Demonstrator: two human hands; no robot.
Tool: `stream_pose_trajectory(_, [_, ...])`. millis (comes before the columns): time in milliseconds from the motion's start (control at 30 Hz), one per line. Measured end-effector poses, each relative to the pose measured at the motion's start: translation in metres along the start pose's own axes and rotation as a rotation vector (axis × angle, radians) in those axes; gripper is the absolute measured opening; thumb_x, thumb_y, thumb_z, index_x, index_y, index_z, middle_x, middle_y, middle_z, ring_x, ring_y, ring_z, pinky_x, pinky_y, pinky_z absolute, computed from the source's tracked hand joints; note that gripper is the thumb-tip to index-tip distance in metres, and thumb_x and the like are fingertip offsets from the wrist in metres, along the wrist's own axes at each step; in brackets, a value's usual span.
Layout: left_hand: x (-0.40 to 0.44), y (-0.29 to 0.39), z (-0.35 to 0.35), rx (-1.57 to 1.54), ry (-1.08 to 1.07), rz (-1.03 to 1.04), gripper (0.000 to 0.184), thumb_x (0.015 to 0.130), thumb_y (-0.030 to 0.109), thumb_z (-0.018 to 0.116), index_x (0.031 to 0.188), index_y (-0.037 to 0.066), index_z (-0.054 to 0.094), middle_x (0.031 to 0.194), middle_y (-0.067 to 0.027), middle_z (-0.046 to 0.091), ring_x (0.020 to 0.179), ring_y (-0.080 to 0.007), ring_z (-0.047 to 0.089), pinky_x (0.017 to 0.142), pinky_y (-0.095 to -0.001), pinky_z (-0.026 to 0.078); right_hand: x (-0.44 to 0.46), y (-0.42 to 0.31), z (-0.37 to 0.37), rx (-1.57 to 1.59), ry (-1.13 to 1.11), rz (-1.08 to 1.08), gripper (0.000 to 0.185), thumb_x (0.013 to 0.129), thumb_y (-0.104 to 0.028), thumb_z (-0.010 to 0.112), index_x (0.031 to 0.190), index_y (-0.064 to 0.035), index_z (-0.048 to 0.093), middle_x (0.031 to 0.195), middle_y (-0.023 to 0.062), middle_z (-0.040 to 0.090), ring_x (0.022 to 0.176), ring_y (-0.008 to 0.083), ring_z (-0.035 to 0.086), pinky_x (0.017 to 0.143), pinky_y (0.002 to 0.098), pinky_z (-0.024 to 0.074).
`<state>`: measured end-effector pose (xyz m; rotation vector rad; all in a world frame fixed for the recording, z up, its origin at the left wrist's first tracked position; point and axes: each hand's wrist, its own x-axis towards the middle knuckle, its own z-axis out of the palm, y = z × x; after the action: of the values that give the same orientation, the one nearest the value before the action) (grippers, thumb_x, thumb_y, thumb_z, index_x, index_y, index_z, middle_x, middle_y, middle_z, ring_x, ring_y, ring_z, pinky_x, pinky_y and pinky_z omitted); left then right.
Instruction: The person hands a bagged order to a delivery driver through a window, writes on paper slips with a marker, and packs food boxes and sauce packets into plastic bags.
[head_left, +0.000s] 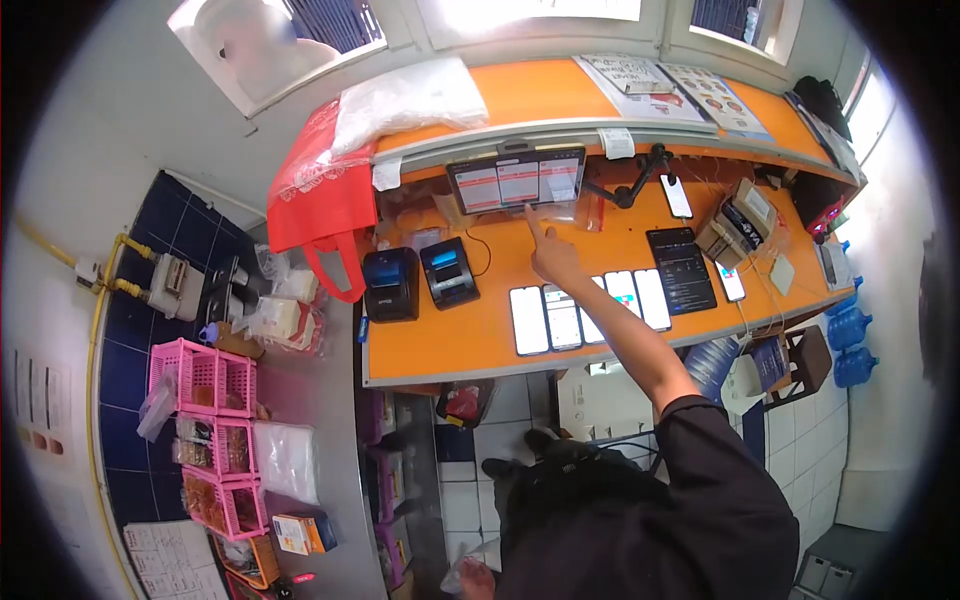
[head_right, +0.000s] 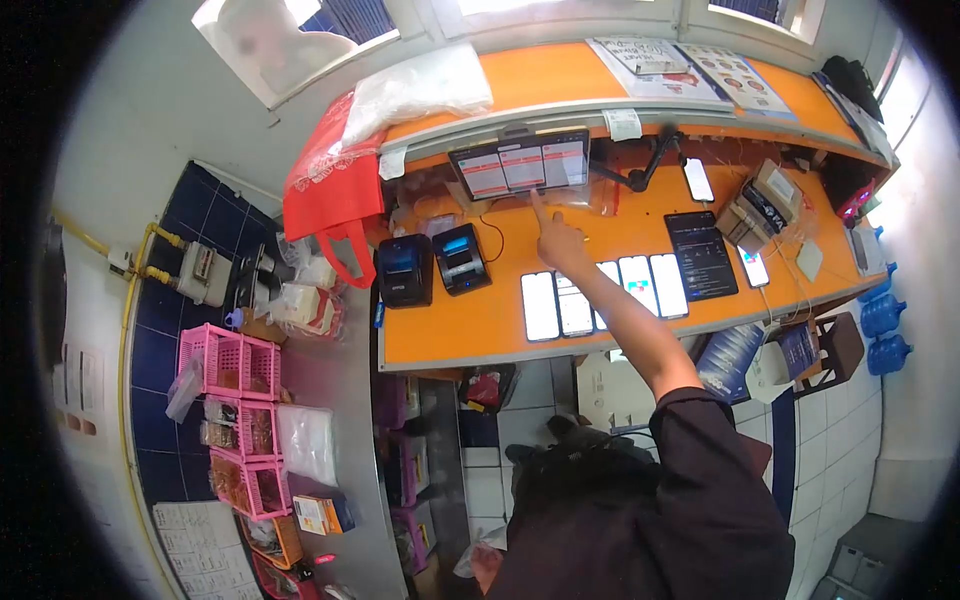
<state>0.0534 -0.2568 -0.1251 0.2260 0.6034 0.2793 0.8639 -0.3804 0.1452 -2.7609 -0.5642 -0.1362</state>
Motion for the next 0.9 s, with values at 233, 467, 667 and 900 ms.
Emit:
stream_pose_trajectory(233, [-0.027, -0.026, 0.004, -0.147, 0.108, -0.139, 0.020, 0.104, 0.019, 0.048, 0.094, 0.004, 0.056, 0.090, -0.0047, 0.056, 0.086, -0.0191, 0.057, 0.083, -0.0368, 0.048, 0.009, 0.001, 0.002, 0.029, 0.040, 0.017, 0.095, 0.087, -0.018, 0.057, 0.161, -0.0252, -0.002, 0.116, 0.0254, 0.057, 0.082, 0.0427, 0.067, 0.075, 0.0559, 0.0535])
stream_pose_trajectory(467, [-0.026, -0.035, 0.017, -0.063, 0.323, -0.066, 0.019, 0.105, 0.019, 0.049, 0.093, 0.006, 0.056, 0.089, -0.0034, 0.055, 0.085, -0.0182, 0.055, 0.083, -0.0364, 0.047, 0.005, 0.000, -0.008, 0.065, 0.116, -0.021, 0.092, 0.088, -0.020, 0.059, 0.162, -0.0229, 0.004, 0.112, 0.0253, 0.057, 0.080, 0.0430, 0.066, 0.073, 0.0541, 0.0530])
stream_pose_trajectory(667, [0.016, -0.038, 0.047, 0.056, 0.812, 0.114, 0.018, 0.105, 0.020, 0.049, 0.093, 0.007, 0.055, 0.087, -0.0024, 0.053, 0.083, -0.0174, 0.054, 0.082, -0.0360, 0.046, -0.112, -0.058, -0.007, 0.724, -0.463, -0.171, 0.033, 0.091, -0.020, 0.067, 0.120, -0.0081, 0.058, 0.100, 0.0125, 0.065, 0.094, 0.0291, 0.066, 0.081, 0.0407, 0.0517])
stream_pose_trajectory(900, [0.118, -0.012, 0.357, 0.490, 0.350, 0.283, 0.020, 0.090, 0.008, 0.071, 0.106, 0.005, 0.060, 0.098, -0.0042, 0.063, 0.087, -0.0167, 0.063, 0.076, -0.0308, 0.051, -0.291, -0.151, 0.026, 0.949, -1.118, -0.727, 0.050, 0.082, -0.051, 0.078, 0.093, -0.0036, 0.068, 0.087, 0.0104, 0.070, 0.080, 0.0222, 0.066, 0.070, 0.0378, 0.0497])
